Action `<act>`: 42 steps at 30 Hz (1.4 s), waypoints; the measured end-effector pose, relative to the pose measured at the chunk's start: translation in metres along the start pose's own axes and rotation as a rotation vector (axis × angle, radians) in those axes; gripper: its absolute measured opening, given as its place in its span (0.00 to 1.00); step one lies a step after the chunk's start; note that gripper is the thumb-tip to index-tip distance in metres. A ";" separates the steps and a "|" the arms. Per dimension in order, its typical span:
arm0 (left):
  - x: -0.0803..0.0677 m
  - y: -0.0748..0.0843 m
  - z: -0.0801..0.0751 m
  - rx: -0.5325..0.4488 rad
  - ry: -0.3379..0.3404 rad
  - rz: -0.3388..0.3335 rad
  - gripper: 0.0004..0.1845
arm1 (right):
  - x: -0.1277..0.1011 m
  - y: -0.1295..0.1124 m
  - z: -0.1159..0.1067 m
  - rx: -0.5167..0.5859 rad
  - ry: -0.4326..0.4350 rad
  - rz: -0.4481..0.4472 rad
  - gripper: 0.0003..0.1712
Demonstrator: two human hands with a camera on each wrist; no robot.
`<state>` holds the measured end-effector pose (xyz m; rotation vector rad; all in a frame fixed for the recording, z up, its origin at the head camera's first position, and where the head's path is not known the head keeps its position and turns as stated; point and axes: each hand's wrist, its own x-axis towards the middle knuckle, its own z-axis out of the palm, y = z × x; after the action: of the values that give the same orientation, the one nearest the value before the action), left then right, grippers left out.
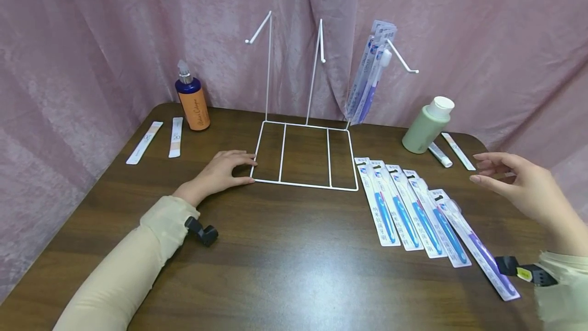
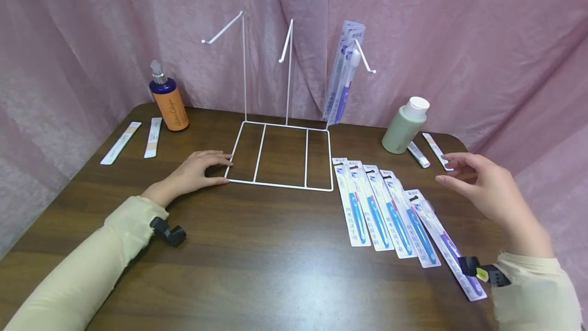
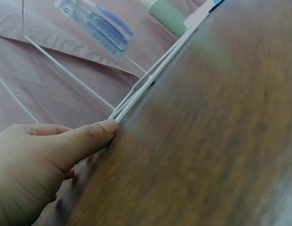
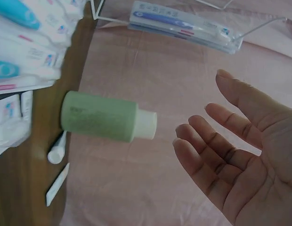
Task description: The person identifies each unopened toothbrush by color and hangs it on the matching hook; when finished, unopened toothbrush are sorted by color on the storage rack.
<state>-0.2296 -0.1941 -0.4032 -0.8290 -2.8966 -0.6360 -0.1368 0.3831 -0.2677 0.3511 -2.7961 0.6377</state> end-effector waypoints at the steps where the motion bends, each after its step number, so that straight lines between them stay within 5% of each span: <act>1: 0.000 0.001 0.000 0.001 0.000 0.003 0.25 | -0.004 0.002 0.001 -0.007 -0.004 0.005 0.23; 23: -0.002 0.003 -0.002 -0.019 0.001 0.008 0.26 | -0.058 0.058 0.047 0.010 -0.215 0.072 0.26; 42: -0.001 0.002 -0.003 -0.013 0.003 0.016 0.26 | -0.055 0.061 0.067 -0.132 -0.350 0.155 0.35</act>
<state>-0.2275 -0.1942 -0.3996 -0.8510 -2.8834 -0.6554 -0.1154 0.4158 -0.3660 0.2400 -3.2054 0.4567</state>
